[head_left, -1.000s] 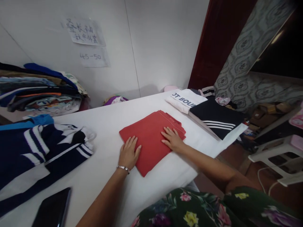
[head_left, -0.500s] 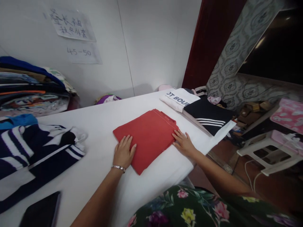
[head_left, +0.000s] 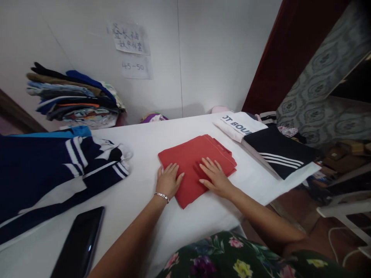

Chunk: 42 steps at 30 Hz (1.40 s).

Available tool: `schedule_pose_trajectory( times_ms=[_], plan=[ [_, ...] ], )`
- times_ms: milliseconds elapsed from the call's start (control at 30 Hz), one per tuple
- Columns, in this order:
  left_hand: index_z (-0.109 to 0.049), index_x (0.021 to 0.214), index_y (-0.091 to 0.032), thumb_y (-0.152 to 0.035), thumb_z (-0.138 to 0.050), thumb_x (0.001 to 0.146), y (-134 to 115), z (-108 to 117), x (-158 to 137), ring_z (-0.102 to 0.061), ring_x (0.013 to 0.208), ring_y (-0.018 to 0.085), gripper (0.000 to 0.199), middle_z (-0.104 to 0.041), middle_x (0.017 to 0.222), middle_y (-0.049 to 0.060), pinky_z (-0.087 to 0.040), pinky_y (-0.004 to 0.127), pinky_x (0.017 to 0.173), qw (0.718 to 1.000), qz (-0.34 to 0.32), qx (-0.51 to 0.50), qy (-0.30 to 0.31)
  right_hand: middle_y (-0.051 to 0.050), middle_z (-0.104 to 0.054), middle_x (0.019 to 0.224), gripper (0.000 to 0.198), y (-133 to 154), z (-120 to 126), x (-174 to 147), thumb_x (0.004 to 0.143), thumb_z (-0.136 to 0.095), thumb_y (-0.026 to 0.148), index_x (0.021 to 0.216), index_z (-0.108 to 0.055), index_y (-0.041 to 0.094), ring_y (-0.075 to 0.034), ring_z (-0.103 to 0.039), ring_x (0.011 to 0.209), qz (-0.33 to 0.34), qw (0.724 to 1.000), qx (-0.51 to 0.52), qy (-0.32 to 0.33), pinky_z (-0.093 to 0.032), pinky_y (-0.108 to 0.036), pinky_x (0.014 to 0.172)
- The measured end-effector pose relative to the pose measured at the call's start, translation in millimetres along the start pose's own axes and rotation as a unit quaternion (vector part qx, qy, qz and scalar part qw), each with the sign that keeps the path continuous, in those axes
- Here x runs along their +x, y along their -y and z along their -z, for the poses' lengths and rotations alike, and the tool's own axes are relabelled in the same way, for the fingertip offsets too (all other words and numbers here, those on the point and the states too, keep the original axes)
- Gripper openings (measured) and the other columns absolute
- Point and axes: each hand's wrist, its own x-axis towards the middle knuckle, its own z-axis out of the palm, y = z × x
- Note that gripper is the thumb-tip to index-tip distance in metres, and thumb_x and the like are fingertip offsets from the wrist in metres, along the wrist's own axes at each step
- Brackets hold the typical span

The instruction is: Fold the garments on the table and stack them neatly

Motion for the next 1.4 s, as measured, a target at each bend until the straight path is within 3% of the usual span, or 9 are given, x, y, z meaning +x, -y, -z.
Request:
schedule_pose_trajectory(
  times_ms=[167,300,467,733,867,1000,1133,1300,1400],
  plan=[
    [-0.058,0.122,-0.016,-0.038,-0.041,0.090,-4,2,0,-0.048,0.127,0.029,0.043,-0.057,0.132,0.015,-0.021,0.056,0.110,1.000,0.005,0.000,0.006,-0.008,-0.019,0.156,0.066,19,-1,48,0.094,-0.031,0.056,0.149,-0.023,0.020,-0.023,-0.009,0.144,0.038,0.998,0.003,0.050,-0.009,-0.049,0.116],
    [-0.060,0.121,-0.019,-0.030,-0.037,0.091,-3,4,0,-0.049,0.126,0.026,0.039,-0.059,0.130,0.012,-0.022,0.055,0.110,0.999,0.018,-0.028,0.006,-0.009,-0.021,0.155,0.068,17,-23,70,0.094,-0.030,0.059,0.149,-0.024,0.020,-0.024,-0.012,0.144,0.035,0.995,0.003,0.094,-0.008,-0.049,0.115],
    [-0.062,0.118,-0.021,-0.027,-0.034,0.092,2,3,0,-0.051,0.123,0.023,0.039,-0.062,0.127,0.008,-0.025,0.052,0.109,0.997,0.037,-0.063,-0.001,-0.009,-0.024,0.154,0.067,9,-49,69,0.094,-0.030,0.057,0.148,-0.027,0.018,-0.023,-0.013,0.144,0.033,0.995,-0.013,0.097,-0.007,-0.048,0.116],
    [-0.066,0.113,-0.020,-0.032,-0.040,0.091,9,-5,1,-0.053,0.119,0.023,0.036,-0.066,0.121,0.007,-0.039,0.044,0.102,0.991,0.032,-0.120,-0.042,-0.009,-0.025,0.154,0.068,10,-34,76,0.094,-0.024,0.061,0.147,-0.029,0.019,-0.022,-0.015,0.144,0.012,0.993,0.032,0.117,-0.010,-0.049,0.115],
    [-0.068,0.107,-0.021,-0.033,-0.040,0.091,18,-6,3,-0.055,0.115,0.021,0.034,-0.068,0.117,0.006,-0.039,0.044,0.103,0.980,0.036,-0.183,-0.070,-0.009,-0.026,0.154,0.066,13,-42,77,0.094,-0.028,0.059,0.148,-0.028,0.020,-0.023,-0.014,0.144,0.027,0.995,-0.007,0.098,-0.007,-0.052,0.114],
    [-0.066,0.108,-0.019,-0.034,-0.042,0.089,36,0,17,-0.051,0.121,0.021,0.035,-0.062,0.126,0.008,-0.036,0.042,0.107,0.964,0.137,-0.212,-0.088,-0.008,-0.027,0.153,0.065,14,-53,72,0.094,-0.028,0.057,0.147,-0.029,0.020,-0.023,-0.016,0.143,0.035,0.996,-0.032,0.081,-0.008,-0.052,0.114],
    [-0.063,0.115,-0.018,-0.033,-0.036,0.090,61,8,44,-0.054,0.118,0.021,0.040,-0.062,0.125,0.009,-0.039,0.038,0.103,0.948,0.232,-0.210,-0.060,-0.008,-0.027,0.153,0.065,12,-55,71,0.094,-0.028,0.058,0.147,-0.030,0.019,-0.023,-0.016,0.143,0.037,0.996,-0.028,0.072,-0.007,-0.051,0.115],
    [-0.067,0.101,-0.017,-0.037,-0.030,0.091,82,10,80,-0.064,0.094,0.024,0.043,-0.071,0.103,0.010,-0.049,0.035,0.081,0.939,0.283,-0.193,-0.009,-0.008,-0.027,0.154,0.065,13,-54,70,0.094,-0.026,0.058,0.147,-0.030,0.019,-0.023,-0.016,0.143,0.037,0.997,-0.020,0.071,-0.006,-0.051,0.115],
    [-0.068,0.093,-0.017,-0.041,-0.030,0.091,88,6,94,-0.064,0.077,0.023,0.046,-0.071,0.087,0.010,-0.048,0.033,0.067,0.938,0.294,-0.181,0.024,-0.007,-0.027,0.154,0.065,13,-55,70,0.094,-0.026,0.058,0.147,-0.029,0.019,-0.023,-0.015,0.143,0.038,0.997,-0.018,0.071,-0.006,-0.051,0.115]
  ],
)
